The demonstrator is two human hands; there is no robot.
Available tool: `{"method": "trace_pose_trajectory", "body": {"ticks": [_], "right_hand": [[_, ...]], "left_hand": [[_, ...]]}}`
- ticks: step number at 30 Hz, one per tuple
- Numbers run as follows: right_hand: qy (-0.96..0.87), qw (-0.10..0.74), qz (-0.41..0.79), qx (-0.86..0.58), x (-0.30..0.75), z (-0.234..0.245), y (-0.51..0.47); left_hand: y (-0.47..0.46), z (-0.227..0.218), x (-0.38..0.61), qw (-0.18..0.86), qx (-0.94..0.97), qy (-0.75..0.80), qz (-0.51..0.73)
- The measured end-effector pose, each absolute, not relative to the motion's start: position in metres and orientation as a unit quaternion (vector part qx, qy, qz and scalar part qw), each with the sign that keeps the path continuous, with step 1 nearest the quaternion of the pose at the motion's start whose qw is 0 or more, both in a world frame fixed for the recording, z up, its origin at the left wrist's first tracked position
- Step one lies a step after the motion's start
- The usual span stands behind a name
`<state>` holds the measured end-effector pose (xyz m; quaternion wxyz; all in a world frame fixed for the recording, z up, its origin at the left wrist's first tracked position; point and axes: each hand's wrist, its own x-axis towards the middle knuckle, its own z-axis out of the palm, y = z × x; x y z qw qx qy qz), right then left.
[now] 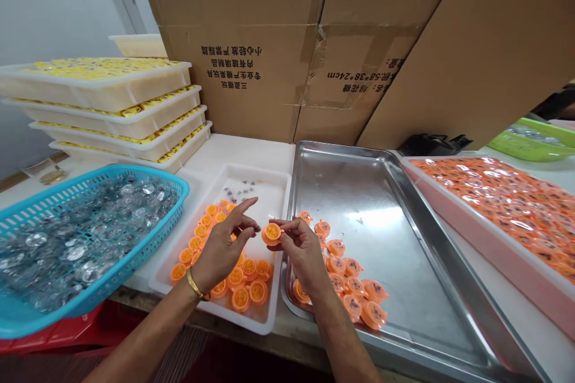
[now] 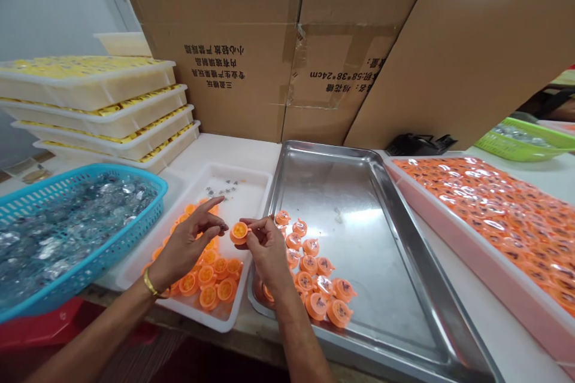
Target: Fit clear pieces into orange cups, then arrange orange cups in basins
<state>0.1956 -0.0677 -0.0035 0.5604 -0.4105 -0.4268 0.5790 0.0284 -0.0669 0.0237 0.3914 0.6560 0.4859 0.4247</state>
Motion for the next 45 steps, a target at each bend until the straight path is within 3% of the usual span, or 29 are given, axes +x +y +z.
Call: {"method": "trace_pose_trajectory", "body": {"ticks": [8, 12, 21, 26, 33, 40, 45], "right_hand": [[-0.425, 0.563, 0.578, -0.409, 0.195, -0.006, -0.067], [-0.426, 0.563, 0.579, -0.408, 0.196, -0.006, -0.066], [-0.42, 0.564, 0.576, -0.417, 0.195, -0.004, -0.066], [-0.442, 0.559, 0.561, -0.421, 0.194, -0.009, -0.067], [-0.5, 0.543, 0.531, -0.417, 0.193, -0.015, -0.068], [-0.501, 0.544, 0.525, -0.42, 0.192, -0.01, -0.07], [-0.502, 0.553, 0.509, -0.429, 0.193, -0.011, -0.07]], "left_hand": [[-0.072, 0.02, 0.025, 0.243, 0.726, 0.501, 0.403], [-0.072, 0.021, 0.026, 0.222, 0.728, 0.503, 0.41], [-0.075, 0.022, 0.023, 0.362, 0.631, 0.509, 0.46], [-0.067, 0.042, 0.029, 0.516, 0.623, 0.466, 0.357], [-0.047, 0.041, 0.044, 0.348, 0.724, 0.508, 0.311], [-0.035, 0.041, 0.039, 0.394, 0.707, 0.523, 0.267], [-0.033, 0.04, 0.038, 0.485, 0.675, 0.509, 0.224]]}}
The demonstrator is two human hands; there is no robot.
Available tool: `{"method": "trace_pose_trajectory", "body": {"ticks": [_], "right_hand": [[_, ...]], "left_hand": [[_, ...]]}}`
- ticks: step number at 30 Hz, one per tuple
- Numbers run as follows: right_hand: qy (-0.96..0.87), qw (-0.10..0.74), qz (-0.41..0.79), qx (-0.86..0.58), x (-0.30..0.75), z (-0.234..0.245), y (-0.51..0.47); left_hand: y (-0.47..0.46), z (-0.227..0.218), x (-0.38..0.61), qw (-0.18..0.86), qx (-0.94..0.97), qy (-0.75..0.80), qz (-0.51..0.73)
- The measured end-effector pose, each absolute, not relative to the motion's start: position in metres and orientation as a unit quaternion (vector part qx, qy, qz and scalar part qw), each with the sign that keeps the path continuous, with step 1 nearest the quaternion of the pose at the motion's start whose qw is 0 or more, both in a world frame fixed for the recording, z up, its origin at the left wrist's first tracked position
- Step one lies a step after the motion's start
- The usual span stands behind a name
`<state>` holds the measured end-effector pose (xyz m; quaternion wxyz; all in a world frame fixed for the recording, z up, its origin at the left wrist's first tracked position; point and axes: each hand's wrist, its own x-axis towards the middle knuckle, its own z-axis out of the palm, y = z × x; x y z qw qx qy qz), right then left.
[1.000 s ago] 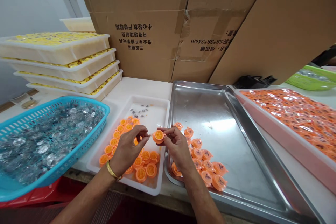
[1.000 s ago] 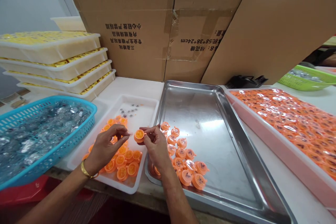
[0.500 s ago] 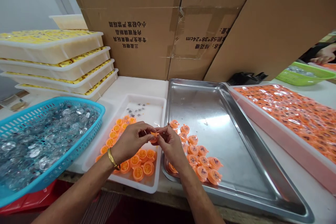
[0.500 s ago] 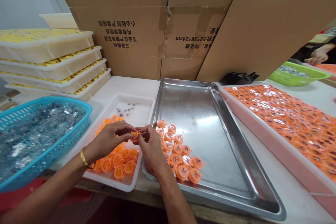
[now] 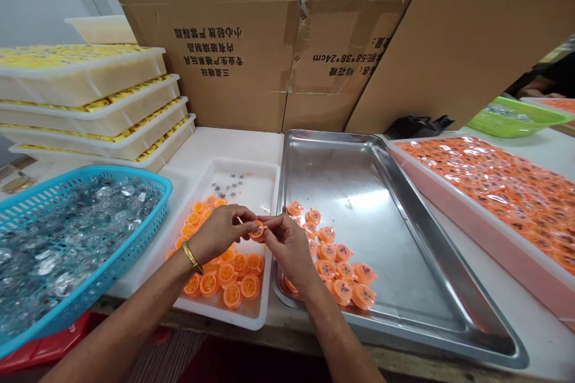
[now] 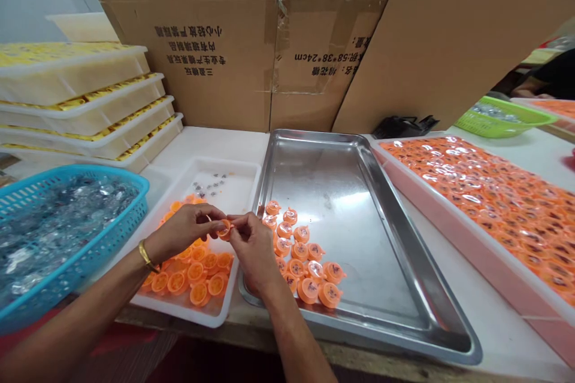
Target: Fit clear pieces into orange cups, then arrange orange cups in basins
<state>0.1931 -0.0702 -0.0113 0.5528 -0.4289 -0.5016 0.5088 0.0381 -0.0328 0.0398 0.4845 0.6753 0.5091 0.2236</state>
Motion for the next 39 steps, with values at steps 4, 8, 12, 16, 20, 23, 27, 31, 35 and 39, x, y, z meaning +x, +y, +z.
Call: {"method": "trace_pose_trajectory", "body": {"ticks": [4, 8, 12, 16, 20, 23, 27, 31, 35, 39], "right_hand": [[-0.501, 0.56, 0.491, -0.441, 0.195, -0.012, -0.07], [-0.49, 0.562, 0.523, -0.413, 0.194, -0.011, -0.068], [-0.473, 0.578, 0.529, -0.404, 0.191, -0.011, -0.069], [-0.511, 0.572, 0.478, -0.427, 0.186, -0.014, -0.082], [-0.506, 0.573, 0.474, -0.437, 0.183, -0.016, -0.097], [-0.489, 0.565, 0.498, -0.441, 0.187, -0.011, -0.102], [-0.504, 0.536, 0.531, -0.421, 0.196, -0.002, -0.105], [-0.488, 0.558, 0.523, -0.42, 0.196, 0.001, -0.108], [-0.463, 0.581, 0.506, -0.439, 0.188, -0.001, -0.112], [-0.485, 0.58, 0.452, -0.474, 0.184, -0.001, -0.114]], "left_hand": [[-0.033, 0.036, 0.04, 0.525, 0.65, 0.504, 0.218], [-0.034, 0.033, 0.041, 0.497, 0.666, 0.503, 0.238], [-0.041, 0.03, 0.043, 0.464, 0.656, 0.533, 0.265], [-0.057, 0.028, 0.044, 0.51, 0.64, 0.526, 0.231], [-0.069, 0.026, 0.042, 0.461, 0.677, 0.53, 0.219], [-0.071, 0.027, 0.041, 0.515, 0.635, 0.516, 0.255], [-0.074, 0.031, 0.041, 0.647, 0.523, 0.448, 0.327], [-0.08, 0.031, 0.045, 0.678, 0.467, 0.43, 0.37], [-0.084, 0.028, 0.049, 0.616, 0.48, 0.461, 0.421], [-0.087, 0.027, 0.05, 0.555, 0.542, 0.489, 0.399]]}}
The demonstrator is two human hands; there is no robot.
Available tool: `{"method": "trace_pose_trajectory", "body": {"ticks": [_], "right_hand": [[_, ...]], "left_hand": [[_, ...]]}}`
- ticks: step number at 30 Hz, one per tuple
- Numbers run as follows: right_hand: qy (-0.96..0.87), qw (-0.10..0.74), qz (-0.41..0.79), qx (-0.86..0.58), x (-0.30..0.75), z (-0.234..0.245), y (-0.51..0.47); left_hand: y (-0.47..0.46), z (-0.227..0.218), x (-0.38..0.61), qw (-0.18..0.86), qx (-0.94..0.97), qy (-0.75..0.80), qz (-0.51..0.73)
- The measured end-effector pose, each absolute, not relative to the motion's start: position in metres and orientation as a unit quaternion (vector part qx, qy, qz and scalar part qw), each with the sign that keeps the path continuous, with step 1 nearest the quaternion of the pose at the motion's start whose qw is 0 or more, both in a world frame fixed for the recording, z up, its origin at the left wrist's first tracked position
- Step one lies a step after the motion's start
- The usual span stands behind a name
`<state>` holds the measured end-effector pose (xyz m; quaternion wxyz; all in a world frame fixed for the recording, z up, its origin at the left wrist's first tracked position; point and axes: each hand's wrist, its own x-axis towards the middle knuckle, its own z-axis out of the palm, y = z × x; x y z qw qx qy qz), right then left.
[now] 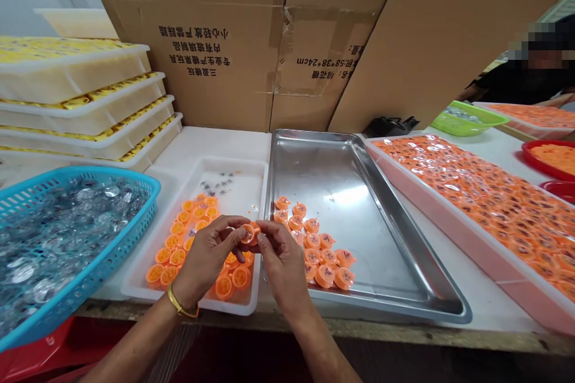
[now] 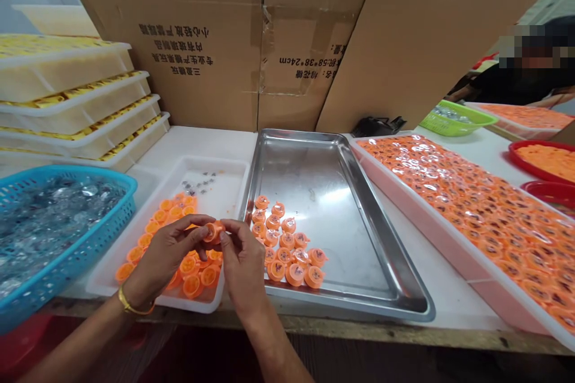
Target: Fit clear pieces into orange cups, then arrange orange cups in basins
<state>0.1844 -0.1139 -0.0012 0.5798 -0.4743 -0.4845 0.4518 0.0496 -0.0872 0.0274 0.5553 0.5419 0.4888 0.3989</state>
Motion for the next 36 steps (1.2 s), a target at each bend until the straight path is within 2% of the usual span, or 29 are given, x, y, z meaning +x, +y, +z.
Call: {"method": "trace_pose_trajectory", "body": {"ticks": [4, 8, 16, 24, 27, 30, 33, 36], "right_hand": [[-0.522, 0.558, 0.377, -0.522, 0.185, 0.002, -0.116], [-0.532, 0.546, 0.368, -0.532, 0.184, 0.006, -0.117], [-0.533, 0.549, 0.326, -0.555, 0.183, 0.004, -0.118], [-0.369, 0.593, 0.542, -0.467, 0.188, 0.004, -0.127], [-0.334, 0.587, 0.543, -0.499, 0.215, 0.008, -0.135], [-0.348, 0.581, 0.465, -0.571, 0.277, 0.013, -0.148], [-0.365, 0.517, 0.385, -0.672, 0.349, 0.012, -0.162], [-0.432, 0.371, 0.336, -0.751, 0.392, 0.001, -0.169]], "left_hand": [[-0.092, 0.028, 0.049, 0.507, 0.581, 0.489, 0.408], [-0.094, 0.028, 0.047, 0.463, 0.616, 0.49, 0.408], [-0.094, 0.023, 0.052, 0.45, 0.606, 0.522, 0.399], [-0.101, 0.016, 0.06, 0.254, 0.77, 0.467, 0.354], [-0.107, 0.016, 0.068, 0.291, 0.787, 0.431, 0.332], [-0.108, 0.02, 0.066, 0.339, 0.759, 0.44, 0.339], [-0.103, 0.02, 0.053, 0.339, 0.719, 0.505, 0.338], [-0.096, 0.015, 0.044, 0.346, 0.7, 0.544, 0.307]]}}
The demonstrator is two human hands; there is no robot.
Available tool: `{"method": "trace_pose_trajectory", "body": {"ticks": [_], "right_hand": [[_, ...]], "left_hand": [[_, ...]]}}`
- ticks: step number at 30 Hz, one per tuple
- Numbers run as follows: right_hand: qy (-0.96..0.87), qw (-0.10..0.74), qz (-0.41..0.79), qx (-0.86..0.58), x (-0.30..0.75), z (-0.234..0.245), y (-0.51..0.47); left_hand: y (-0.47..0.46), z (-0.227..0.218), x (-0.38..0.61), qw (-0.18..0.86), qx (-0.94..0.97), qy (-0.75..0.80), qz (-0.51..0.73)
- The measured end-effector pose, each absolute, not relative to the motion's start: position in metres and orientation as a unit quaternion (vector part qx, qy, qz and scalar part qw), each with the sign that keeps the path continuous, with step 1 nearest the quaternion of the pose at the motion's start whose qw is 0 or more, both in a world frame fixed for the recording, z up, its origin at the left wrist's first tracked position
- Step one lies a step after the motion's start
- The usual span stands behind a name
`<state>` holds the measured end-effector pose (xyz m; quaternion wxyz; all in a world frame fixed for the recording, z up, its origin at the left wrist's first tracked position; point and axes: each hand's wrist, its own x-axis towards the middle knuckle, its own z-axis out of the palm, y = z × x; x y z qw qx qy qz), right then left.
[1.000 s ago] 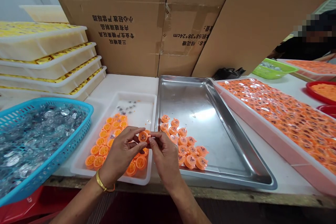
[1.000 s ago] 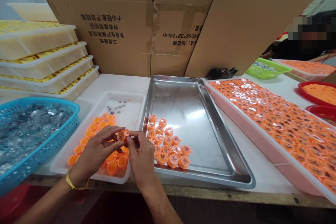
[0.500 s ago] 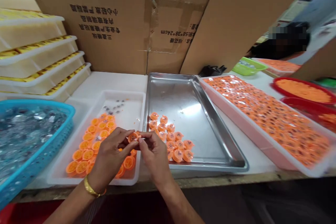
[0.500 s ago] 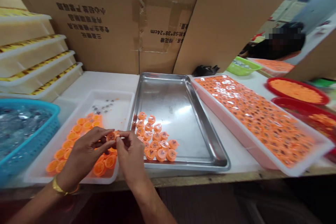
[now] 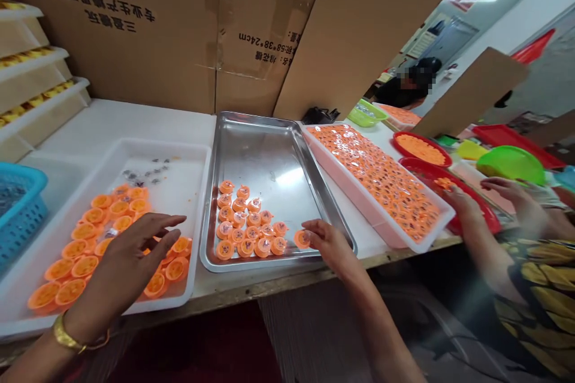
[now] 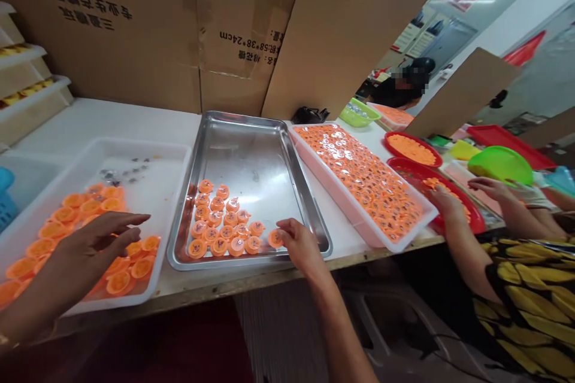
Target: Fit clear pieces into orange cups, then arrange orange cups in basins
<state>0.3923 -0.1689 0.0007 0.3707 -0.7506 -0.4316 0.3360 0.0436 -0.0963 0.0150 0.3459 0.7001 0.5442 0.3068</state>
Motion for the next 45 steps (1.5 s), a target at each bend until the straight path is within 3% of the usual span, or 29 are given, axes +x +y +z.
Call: {"method": "trace_pose_trajectory", "body": {"ticks": [4, 9, 14, 17, 20, 25, 30, 35, 45], "right_hand": [[-0.537, 0.19, 0.288, -0.769, 0.402, -0.02, -0.166], [-0.568, 0.141, 0.258, -0.769, 0.411, -0.035, -0.157], [-0.566, 0.215, 0.174, -0.777, 0.379, -0.012, -0.154], [-0.63, 0.292, 0.209, -0.689, 0.319, 0.012, -0.146], [-0.714, 0.315, 0.227, -0.583, 0.259, 0.024, -0.13], [-0.735, 0.323, 0.197, -0.564, 0.221, 0.021, -0.107], [-0.737, 0.308, 0.206, -0.565, 0.217, 0.01, -0.098], [-0.752, 0.306, 0.189, -0.553, 0.205, -0.004, -0.084], [-0.689, 0.409, 0.217, -0.557, 0.199, -0.014, -0.064]], "left_hand": [[-0.09, 0.018, 0.039, 0.369, 0.693, 0.536, 0.311], [-0.071, 0.028, 0.014, 0.335, 0.669, 0.569, 0.342], [-0.063, 0.019, -0.008, 0.276, 0.72, 0.583, 0.255], [-0.067, 0.009, 0.004, 0.25, 0.796, 0.525, 0.168], [-0.071, 0.005, 0.027, 0.182, 0.86, 0.471, 0.074], [-0.064, -0.001, 0.05, 0.11, 0.885, 0.452, -0.002], [-0.053, -0.01, 0.05, 0.135, 0.863, 0.486, 0.028], [-0.042, -0.005, 0.051, 0.192, 0.799, 0.554, 0.136], [-0.027, 0.029, 0.049, 0.271, 0.755, 0.563, 0.197]]}}
